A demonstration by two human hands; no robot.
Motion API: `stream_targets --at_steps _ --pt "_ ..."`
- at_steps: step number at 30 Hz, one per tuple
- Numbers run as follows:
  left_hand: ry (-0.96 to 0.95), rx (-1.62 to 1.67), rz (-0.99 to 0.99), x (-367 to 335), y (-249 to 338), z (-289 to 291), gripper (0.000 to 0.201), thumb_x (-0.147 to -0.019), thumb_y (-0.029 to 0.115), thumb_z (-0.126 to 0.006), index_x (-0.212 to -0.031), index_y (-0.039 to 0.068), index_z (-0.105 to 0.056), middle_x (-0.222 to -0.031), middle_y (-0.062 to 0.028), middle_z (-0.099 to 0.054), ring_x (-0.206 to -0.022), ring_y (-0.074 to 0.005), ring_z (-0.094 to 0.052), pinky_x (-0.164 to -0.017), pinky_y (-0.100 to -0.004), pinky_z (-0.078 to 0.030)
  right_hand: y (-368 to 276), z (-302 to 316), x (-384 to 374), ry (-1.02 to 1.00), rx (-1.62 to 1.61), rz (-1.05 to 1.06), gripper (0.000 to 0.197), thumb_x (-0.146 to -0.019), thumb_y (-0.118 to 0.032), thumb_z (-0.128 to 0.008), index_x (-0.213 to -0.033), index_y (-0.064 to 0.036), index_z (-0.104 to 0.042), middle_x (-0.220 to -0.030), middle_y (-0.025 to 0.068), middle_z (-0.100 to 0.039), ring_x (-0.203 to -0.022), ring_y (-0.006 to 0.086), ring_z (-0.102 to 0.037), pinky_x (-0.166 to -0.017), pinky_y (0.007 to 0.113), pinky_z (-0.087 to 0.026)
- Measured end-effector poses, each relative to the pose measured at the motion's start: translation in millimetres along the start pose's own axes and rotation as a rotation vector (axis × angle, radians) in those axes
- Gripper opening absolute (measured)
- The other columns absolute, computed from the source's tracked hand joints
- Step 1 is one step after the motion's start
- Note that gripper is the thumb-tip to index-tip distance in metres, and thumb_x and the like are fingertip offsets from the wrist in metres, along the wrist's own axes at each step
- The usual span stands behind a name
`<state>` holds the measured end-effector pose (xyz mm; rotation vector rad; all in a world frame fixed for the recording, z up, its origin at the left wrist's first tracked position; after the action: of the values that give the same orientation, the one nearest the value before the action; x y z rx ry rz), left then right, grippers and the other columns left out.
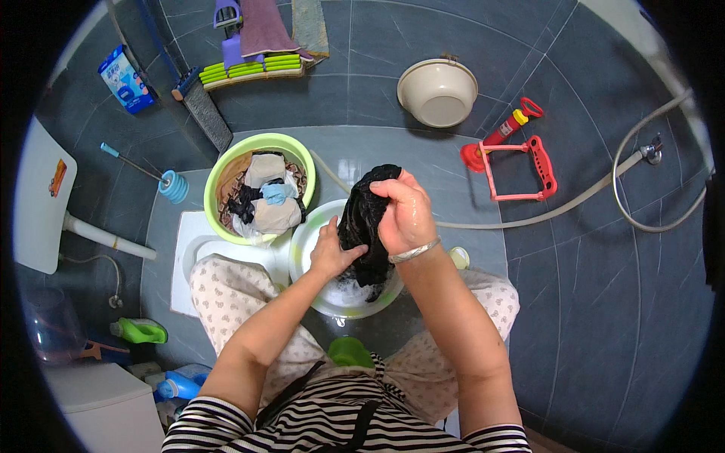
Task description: The person washes clothes by hand in a basin of soapy water, scrubbing, wringing, and rinsing several different garments one at a time.
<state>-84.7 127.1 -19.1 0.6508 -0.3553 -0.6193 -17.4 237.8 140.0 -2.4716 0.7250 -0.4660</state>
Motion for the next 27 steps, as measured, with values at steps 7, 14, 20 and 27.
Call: stream_targets --at_steps 7,14,20,27 --pt "0.193 0.181 -0.197 -14.9 3.2 25.5 0.025 -0.077 0.01 -0.049 -0.1 0.002 -0.056 -0.085 -0.0223 -0.059 -0.08 -0.0387 -0.056 -0.07 -0.0415 -0.045 -22.5 46.6 -13.3 0.037 0.182 0.075 0.041 -0.064 0.015 -0.053 -0.1 0.0 -0.039 -0.085 0.0085 -0.052 -0.076 0.019 -0.055 -0.072 0.031 -0.048" --pt "0.203 0.23 -0.214 -24.7 -5.6 48.8 0.015 -0.081 0.01 -0.047 -0.092 0.003 -0.054 -0.082 -0.0207 -0.059 -0.081 -0.0381 -0.056 -0.073 -0.0404 -0.044 -44.7 83.5 -19.6 0.163 1.524 0.613 0.037 -0.059 0.013 -0.05 -0.089 -0.0074 -0.05 -0.081 0.0166 -0.049 -0.08 0.0309 -0.05 -0.072 0.036 -0.043" --pt "-0.017 0.213 -0.255 -9.7 25.0 51.0 0.019 -0.074 0.014 -0.062 -0.089 0.004 -0.057 -0.061 -0.0146 -0.055 -0.055 -0.0287 -0.053 -0.055 -0.0345 -0.043 -13.9 167.8 -35.2 0.075 1.86 0.464 0.021 -0.059 0.009 -0.052 -0.072 -0.0067 -0.055 -0.078 0.0149 -0.05 -0.082 0.0319 -0.049 -0.073 0.038 -0.043" --pt "-0.141 0.241 -0.407 11.3 71.7 58.5 0.028 -0.07 0.003 -0.059 -0.098 0.009 -0.055 -0.079 -0.0152 -0.059 -0.069 -0.0323 -0.056 -0.063 -0.0369 -0.044 41.5 221.4 -40.9 0.03 1.998 0.236 0.014 -0.062 0.002 -0.054 -0.068 -0.0096 -0.06 -0.072 0.0175 -0.053 -0.077 0.0336 -0.053 -0.07 0.039 -0.045"
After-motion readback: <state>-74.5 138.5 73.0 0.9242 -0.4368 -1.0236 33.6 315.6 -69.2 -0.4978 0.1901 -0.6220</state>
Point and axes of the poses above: each hand's wrist, its own x-axis away from the middle knuckle, its own z-axis out of the back of the hand, y = z × x, the point moved 6 cm from there along -x, towards the middle knuckle
